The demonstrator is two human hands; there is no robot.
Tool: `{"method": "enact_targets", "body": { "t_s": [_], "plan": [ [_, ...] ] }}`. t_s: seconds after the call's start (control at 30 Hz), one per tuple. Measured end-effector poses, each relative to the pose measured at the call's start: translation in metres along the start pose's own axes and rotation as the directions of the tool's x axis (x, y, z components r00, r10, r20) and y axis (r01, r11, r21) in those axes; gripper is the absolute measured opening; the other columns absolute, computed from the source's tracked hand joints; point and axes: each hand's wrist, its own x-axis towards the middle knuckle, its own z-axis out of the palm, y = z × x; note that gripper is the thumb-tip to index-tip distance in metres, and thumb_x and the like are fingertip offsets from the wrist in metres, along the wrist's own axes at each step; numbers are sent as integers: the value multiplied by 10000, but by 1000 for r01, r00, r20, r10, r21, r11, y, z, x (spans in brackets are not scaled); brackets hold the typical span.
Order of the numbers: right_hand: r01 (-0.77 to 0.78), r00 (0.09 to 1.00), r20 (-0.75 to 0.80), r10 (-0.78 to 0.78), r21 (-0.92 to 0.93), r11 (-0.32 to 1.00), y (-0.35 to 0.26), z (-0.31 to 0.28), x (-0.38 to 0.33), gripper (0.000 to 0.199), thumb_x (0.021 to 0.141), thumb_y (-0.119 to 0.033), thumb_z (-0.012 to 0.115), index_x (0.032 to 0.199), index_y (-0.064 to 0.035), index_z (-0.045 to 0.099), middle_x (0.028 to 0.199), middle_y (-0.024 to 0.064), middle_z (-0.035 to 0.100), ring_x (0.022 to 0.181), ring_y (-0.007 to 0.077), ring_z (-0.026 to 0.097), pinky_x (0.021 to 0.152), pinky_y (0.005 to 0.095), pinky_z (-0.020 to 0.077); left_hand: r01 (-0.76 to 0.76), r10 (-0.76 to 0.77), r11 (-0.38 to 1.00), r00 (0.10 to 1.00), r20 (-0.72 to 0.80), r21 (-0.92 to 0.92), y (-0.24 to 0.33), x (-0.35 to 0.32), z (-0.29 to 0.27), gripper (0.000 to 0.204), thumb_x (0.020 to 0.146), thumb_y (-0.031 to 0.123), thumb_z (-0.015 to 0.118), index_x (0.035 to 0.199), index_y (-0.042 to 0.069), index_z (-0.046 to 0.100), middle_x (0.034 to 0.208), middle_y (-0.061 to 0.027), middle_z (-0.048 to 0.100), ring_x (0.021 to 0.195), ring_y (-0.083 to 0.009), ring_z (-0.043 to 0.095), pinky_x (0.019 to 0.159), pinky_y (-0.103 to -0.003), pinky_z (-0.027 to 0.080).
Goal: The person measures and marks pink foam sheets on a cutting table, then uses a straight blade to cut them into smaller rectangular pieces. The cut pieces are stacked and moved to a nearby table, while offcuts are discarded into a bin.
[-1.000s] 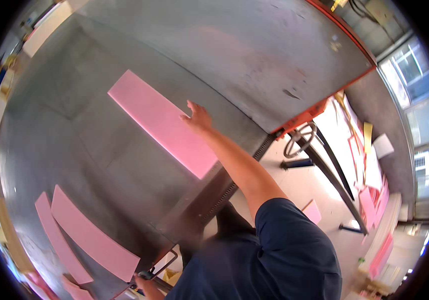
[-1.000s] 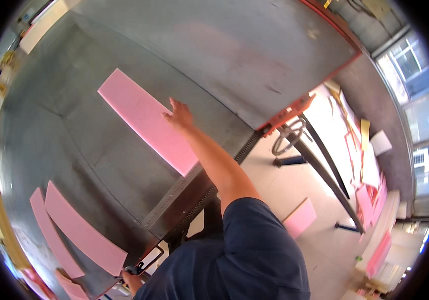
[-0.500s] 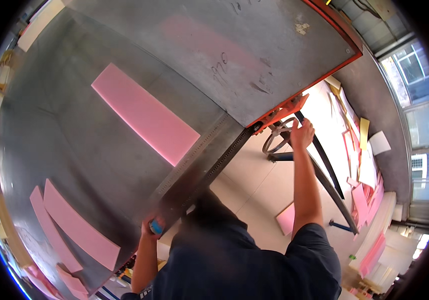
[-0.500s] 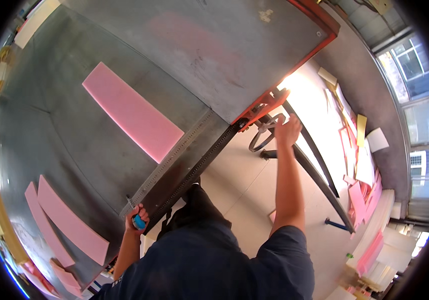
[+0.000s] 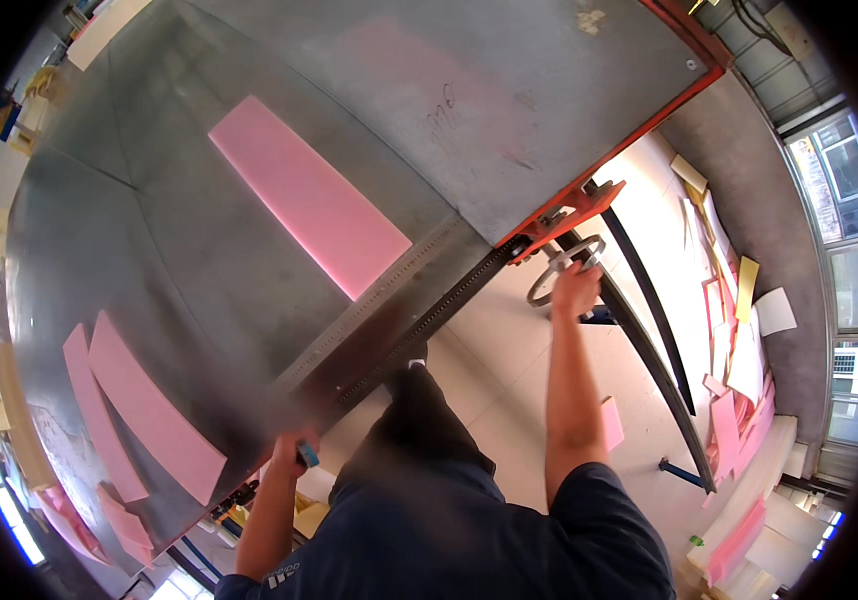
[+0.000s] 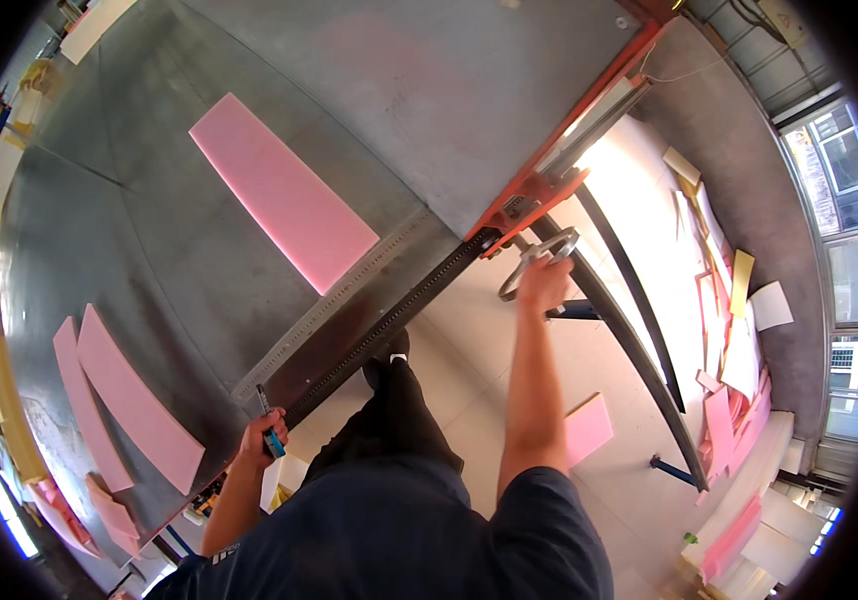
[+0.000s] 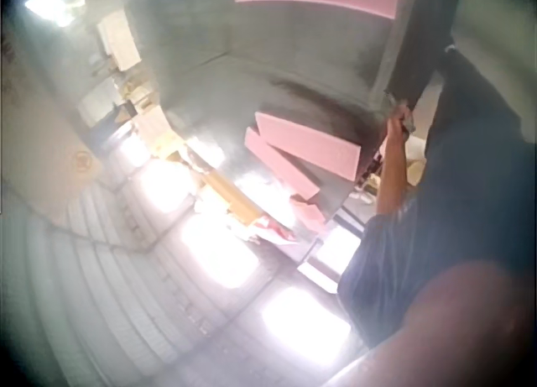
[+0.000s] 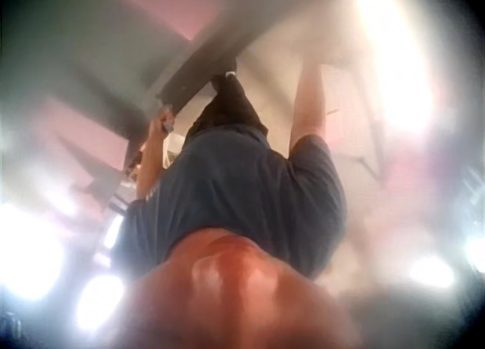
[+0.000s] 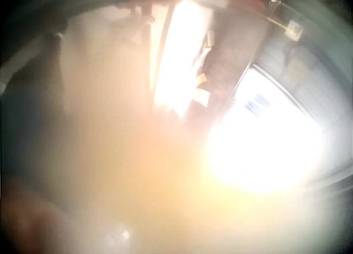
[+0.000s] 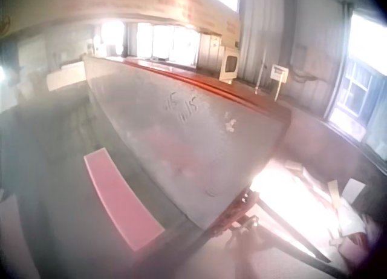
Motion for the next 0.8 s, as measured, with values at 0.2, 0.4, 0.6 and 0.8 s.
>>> {"method": "enact_targets", "body": {
  "t_s": [0.2, 0.4, 0.6, 0.8],
  "plan": [
    [271, 940, 69, -335, 444, 854, 86, 24, -42, 378, 882, -378, 685, 994, -43, 550, 795, 98, 605, 732, 251, 618, 719, 388, 493, -112, 116, 992, 991, -60, 62, -3, 25, 80, 205, 902, 126, 641, 1051, 9, 564, 665, -25, 486, 568, -139, 473, 513, -277, 376],
    [-540, 680, 724, 115, 389, 746, 23, 25, 145, 267, 848, -274, 672, 762, -30, 608, 647, 72, 548, 488, 170, 501, 422, 308, 384, -150, 172, 974, 977, -128, 169, -4, 19, 101, 177, 900, 110, 637, 1022, 4, 566, 666, -17, 485, 565, -128, 474, 515, -272, 374],
    [-251, 808, 571, 145, 111, 962, 13, 26, 126, 172, 756, -113, 572, 774, 43, 643, 700, 153, 615, 550, 262, 606, 470, 381, 447, -167, 189, 972, 973, -129, 168, -6, 21, 130, 167, 899, 115, 639, 1004, 6, 570, 661, -14, 485, 565, -124, 478, 524, -267, 384],
    [-68, 958, 279, 74, -32, 997, 2, -9, 48, 335, 801, -200, 540, 912, 85, 678, 929, 282, 686, 908, 418, 678, 792, 477, 529, -148, 169, 972, 980, -104, 181, -10, 30, 156, 156, 890, 118, 640, 991, 12, 585, 685, -13, 509, 585, -117, 491, 542, -258, 394]
  ]
}}
